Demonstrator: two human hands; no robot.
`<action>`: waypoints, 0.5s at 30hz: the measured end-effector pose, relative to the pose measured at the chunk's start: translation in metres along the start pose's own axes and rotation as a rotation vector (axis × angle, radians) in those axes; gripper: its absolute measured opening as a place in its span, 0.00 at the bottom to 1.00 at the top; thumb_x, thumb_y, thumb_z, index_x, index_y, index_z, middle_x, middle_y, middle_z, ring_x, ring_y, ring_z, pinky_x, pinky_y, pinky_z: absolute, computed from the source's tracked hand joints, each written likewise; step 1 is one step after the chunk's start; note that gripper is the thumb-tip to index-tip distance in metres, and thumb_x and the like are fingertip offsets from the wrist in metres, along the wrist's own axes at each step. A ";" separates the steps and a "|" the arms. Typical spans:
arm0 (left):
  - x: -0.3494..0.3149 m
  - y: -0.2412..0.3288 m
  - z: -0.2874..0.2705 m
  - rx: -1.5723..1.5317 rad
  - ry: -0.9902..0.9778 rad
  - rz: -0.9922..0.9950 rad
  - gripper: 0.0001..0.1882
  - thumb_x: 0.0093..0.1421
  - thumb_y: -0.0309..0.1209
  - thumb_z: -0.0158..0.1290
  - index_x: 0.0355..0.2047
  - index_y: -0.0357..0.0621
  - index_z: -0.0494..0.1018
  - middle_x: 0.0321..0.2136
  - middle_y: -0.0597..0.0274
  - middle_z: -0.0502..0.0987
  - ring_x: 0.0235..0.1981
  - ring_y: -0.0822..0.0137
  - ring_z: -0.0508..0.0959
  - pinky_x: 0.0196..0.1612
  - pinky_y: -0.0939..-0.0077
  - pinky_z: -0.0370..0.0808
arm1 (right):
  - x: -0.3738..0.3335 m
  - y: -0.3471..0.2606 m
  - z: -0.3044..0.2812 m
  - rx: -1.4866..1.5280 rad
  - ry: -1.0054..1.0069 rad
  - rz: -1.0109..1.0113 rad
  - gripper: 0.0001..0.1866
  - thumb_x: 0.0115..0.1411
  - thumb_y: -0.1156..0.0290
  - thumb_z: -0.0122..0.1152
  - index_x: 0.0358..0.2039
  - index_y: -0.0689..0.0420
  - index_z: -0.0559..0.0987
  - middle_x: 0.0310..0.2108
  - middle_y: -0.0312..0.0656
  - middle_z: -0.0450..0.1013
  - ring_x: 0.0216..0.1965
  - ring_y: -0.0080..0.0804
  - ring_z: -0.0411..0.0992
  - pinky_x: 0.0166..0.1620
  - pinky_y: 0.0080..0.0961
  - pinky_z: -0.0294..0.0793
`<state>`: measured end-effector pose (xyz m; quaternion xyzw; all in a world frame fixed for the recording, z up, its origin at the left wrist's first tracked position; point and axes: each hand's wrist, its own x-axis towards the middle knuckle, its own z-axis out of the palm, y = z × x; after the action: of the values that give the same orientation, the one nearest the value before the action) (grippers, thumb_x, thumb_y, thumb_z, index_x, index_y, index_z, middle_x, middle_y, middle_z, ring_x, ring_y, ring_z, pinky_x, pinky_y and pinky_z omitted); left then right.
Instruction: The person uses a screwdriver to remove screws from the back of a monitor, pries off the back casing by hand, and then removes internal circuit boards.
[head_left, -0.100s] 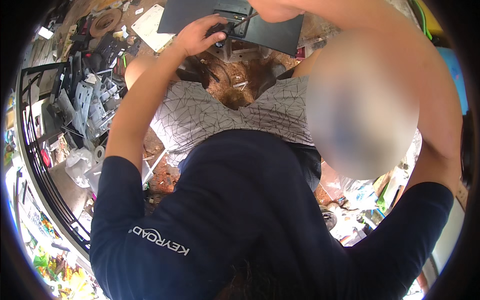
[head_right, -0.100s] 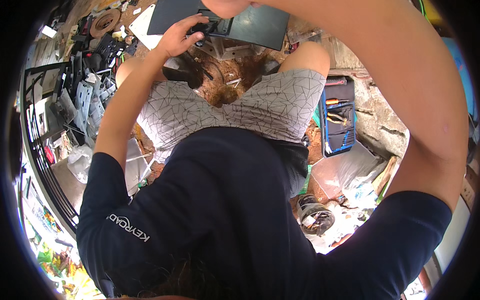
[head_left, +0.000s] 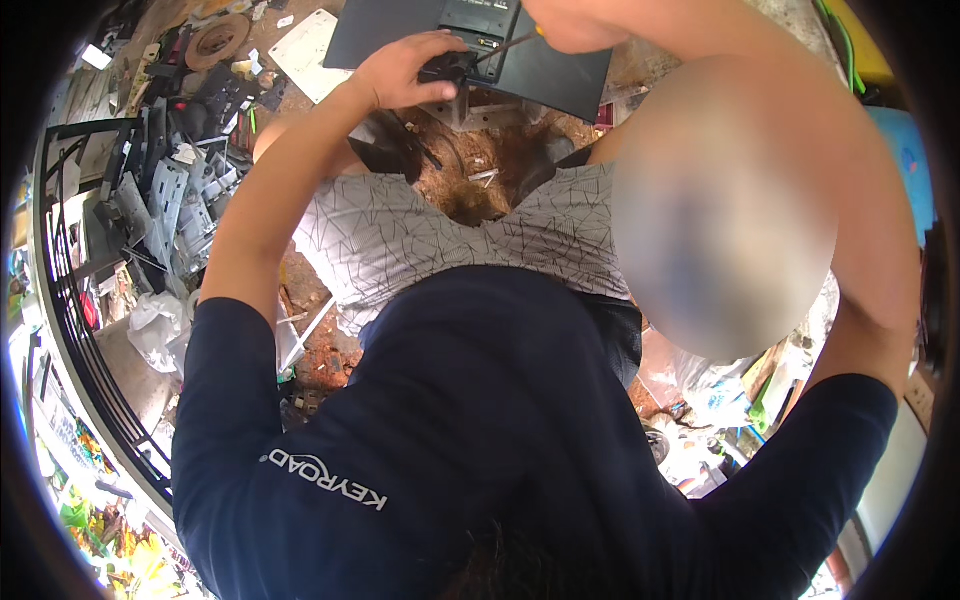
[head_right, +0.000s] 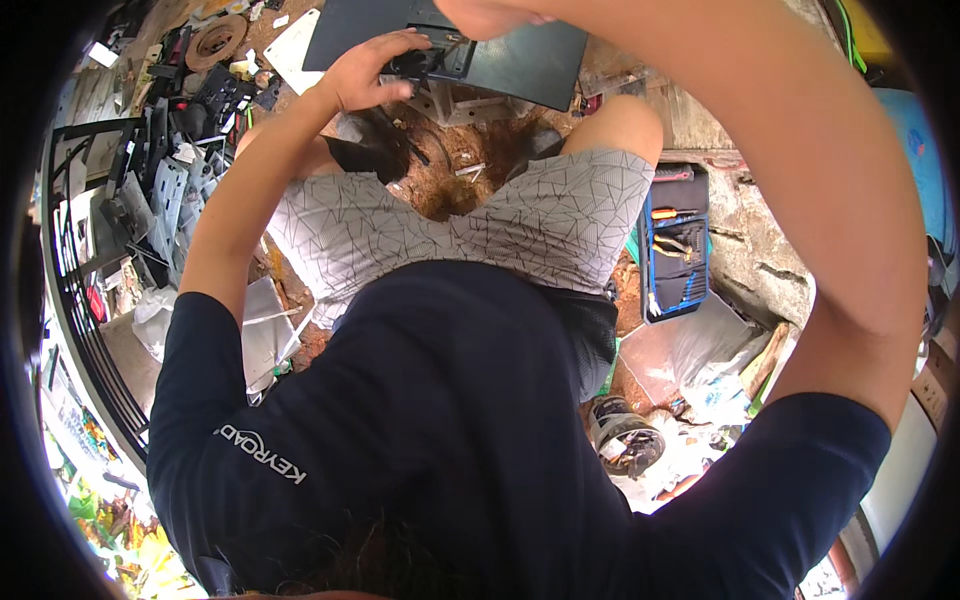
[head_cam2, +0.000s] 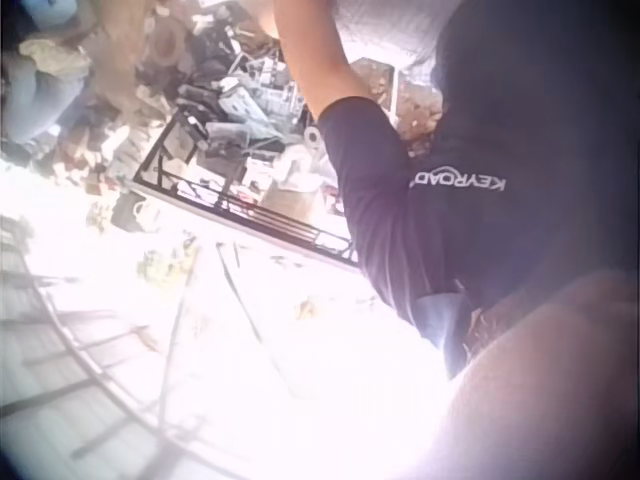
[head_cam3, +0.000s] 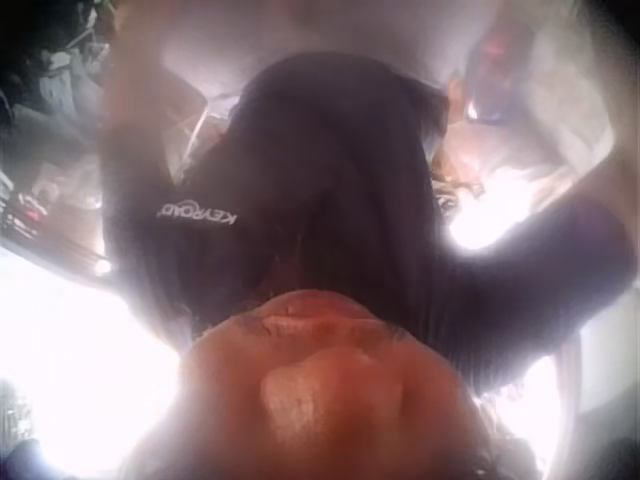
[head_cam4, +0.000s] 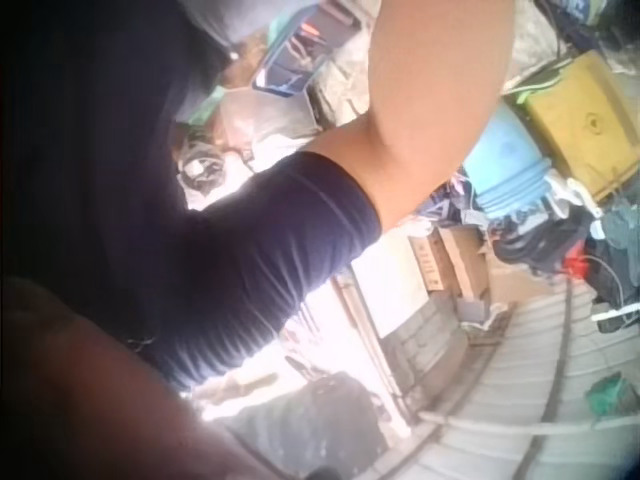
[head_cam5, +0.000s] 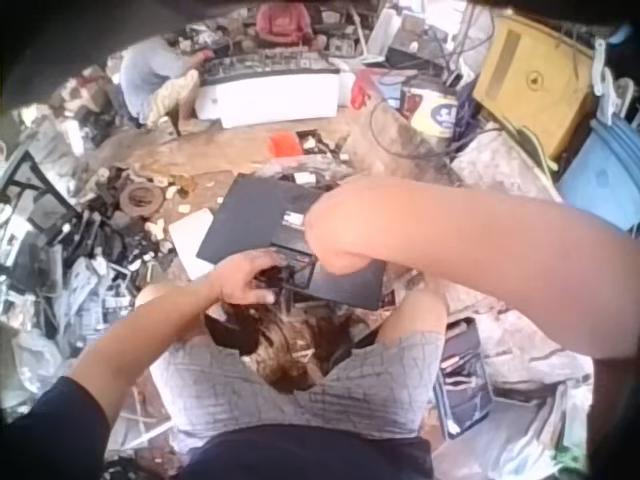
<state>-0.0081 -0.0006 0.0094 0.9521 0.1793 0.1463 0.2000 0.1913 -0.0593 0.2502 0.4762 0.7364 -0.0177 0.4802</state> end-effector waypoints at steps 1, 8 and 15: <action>-0.012 0.005 -0.007 -0.020 -0.064 -0.020 0.45 0.48 0.54 0.66 0.62 0.47 0.64 0.61 0.52 0.68 0.62 0.47 0.66 0.63 0.56 0.65 | -0.005 0.003 0.001 0.058 0.050 -0.053 0.13 0.54 0.64 0.61 0.35 0.56 0.86 0.38 0.52 0.80 0.40 0.48 0.79 0.43 0.44 0.78; 0.010 -0.010 -0.001 0.122 0.012 0.030 0.49 0.40 0.53 0.71 0.59 0.44 0.66 0.59 0.56 0.70 0.63 0.51 0.67 0.68 0.54 0.61 | -0.027 0.023 0.062 0.348 0.270 0.104 0.16 0.60 0.63 0.54 0.28 0.60 0.84 0.32 0.56 0.79 0.37 0.52 0.79 0.39 0.46 0.78; 0.012 -0.012 0.015 0.084 0.072 -0.008 0.42 0.42 0.52 0.69 0.55 0.47 0.70 0.52 0.55 0.76 0.56 0.52 0.74 0.62 0.58 0.70 | -0.043 0.012 0.041 0.242 0.372 -0.125 0.10 0.53 0.66 0.62 0.26 0.60 0.84 0.30 0.53 0.80 0.35 0.47 0.80 0.36 0.41 0.79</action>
<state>0.0044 0.0099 -0.0066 0.9531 0.1961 0.1720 0.1538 0.2314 -0.1018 0.2645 0.4787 0.8330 -0.0476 0.2734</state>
